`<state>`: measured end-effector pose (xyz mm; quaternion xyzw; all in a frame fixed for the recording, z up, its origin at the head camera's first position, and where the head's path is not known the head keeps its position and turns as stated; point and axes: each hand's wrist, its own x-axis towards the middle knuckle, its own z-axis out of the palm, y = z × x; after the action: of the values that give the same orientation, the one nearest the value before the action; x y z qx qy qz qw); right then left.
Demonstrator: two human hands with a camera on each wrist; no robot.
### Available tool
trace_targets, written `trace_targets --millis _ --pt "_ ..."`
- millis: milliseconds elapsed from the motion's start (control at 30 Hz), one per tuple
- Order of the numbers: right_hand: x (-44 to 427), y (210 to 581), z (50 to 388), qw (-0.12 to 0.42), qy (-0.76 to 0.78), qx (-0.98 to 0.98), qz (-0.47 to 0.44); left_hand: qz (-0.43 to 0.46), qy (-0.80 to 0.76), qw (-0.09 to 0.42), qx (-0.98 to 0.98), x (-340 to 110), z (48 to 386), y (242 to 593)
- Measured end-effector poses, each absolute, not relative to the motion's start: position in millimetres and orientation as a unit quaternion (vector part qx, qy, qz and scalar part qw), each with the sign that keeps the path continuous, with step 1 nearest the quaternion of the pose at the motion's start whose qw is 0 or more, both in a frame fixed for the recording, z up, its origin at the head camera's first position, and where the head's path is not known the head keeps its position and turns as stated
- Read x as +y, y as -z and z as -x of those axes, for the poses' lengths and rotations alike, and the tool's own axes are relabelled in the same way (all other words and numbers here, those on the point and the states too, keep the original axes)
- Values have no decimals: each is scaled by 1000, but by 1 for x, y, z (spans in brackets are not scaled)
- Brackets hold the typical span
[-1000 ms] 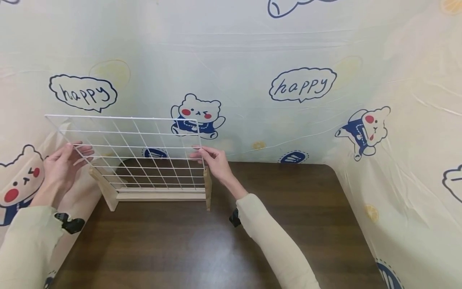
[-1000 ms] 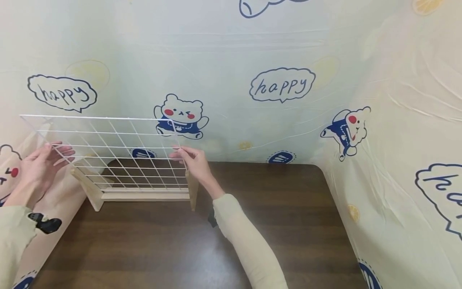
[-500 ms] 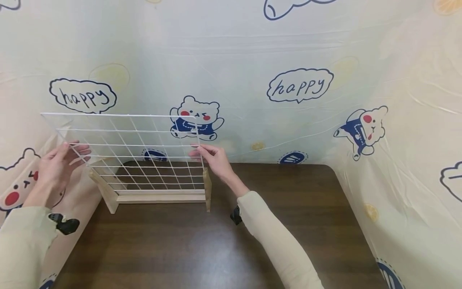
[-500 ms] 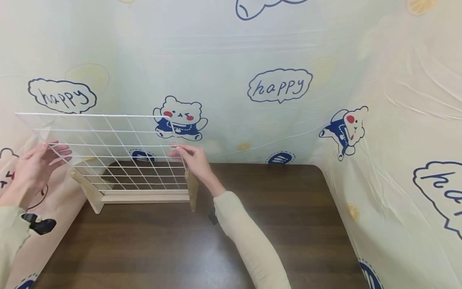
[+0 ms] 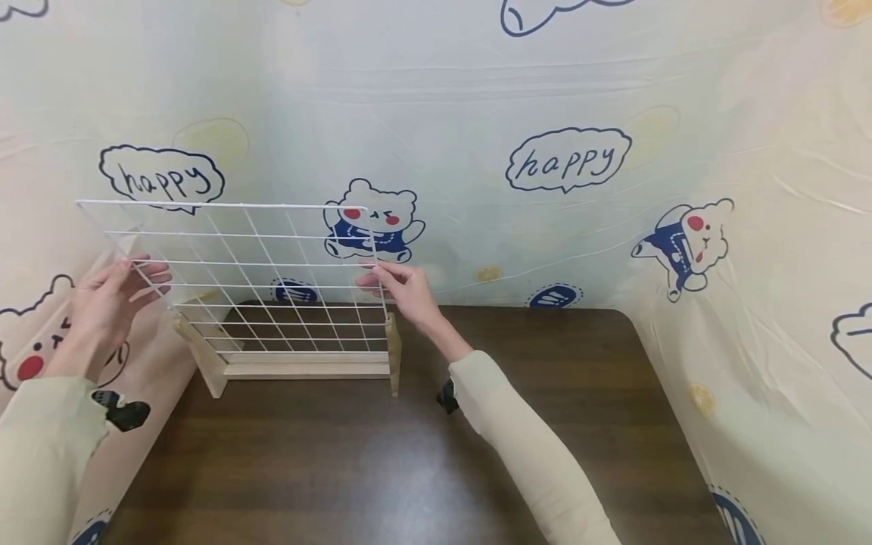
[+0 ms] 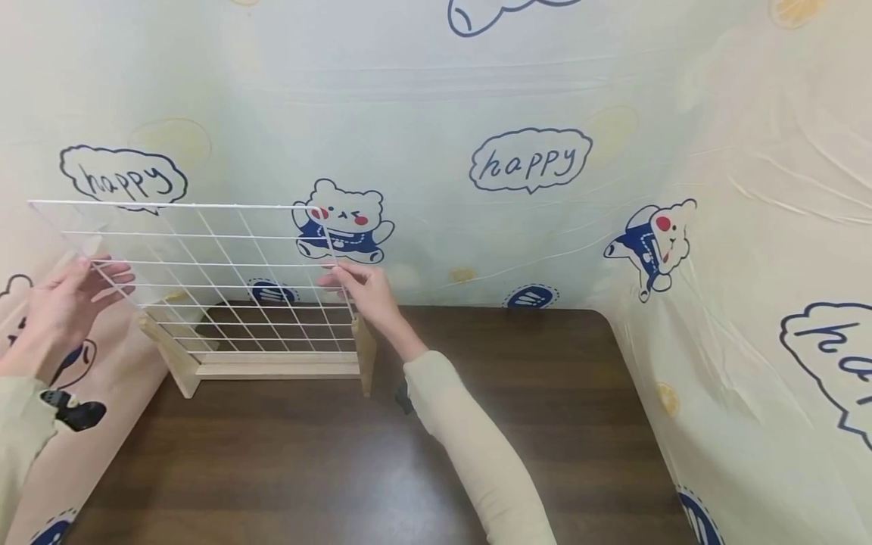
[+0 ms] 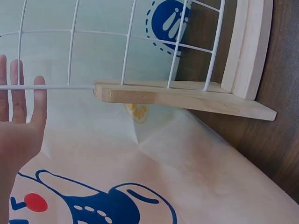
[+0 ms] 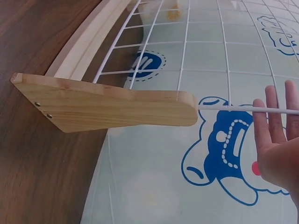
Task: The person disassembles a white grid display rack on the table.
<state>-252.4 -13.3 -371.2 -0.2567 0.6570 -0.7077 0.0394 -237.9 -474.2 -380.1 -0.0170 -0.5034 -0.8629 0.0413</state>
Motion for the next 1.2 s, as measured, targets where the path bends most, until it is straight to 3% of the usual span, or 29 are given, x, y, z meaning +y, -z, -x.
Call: trace_targets --millis 500,867,1200 --pt "-12 359 254 37 710 663 235 12 848 31 -529 -468 237 362" --pt "-22 371 270 9 714 662 227 12 815 74 -574 -473 241 361" --pt "-24 365 272 8 712 664 228 -13 815 80 -574 -473 244 351"
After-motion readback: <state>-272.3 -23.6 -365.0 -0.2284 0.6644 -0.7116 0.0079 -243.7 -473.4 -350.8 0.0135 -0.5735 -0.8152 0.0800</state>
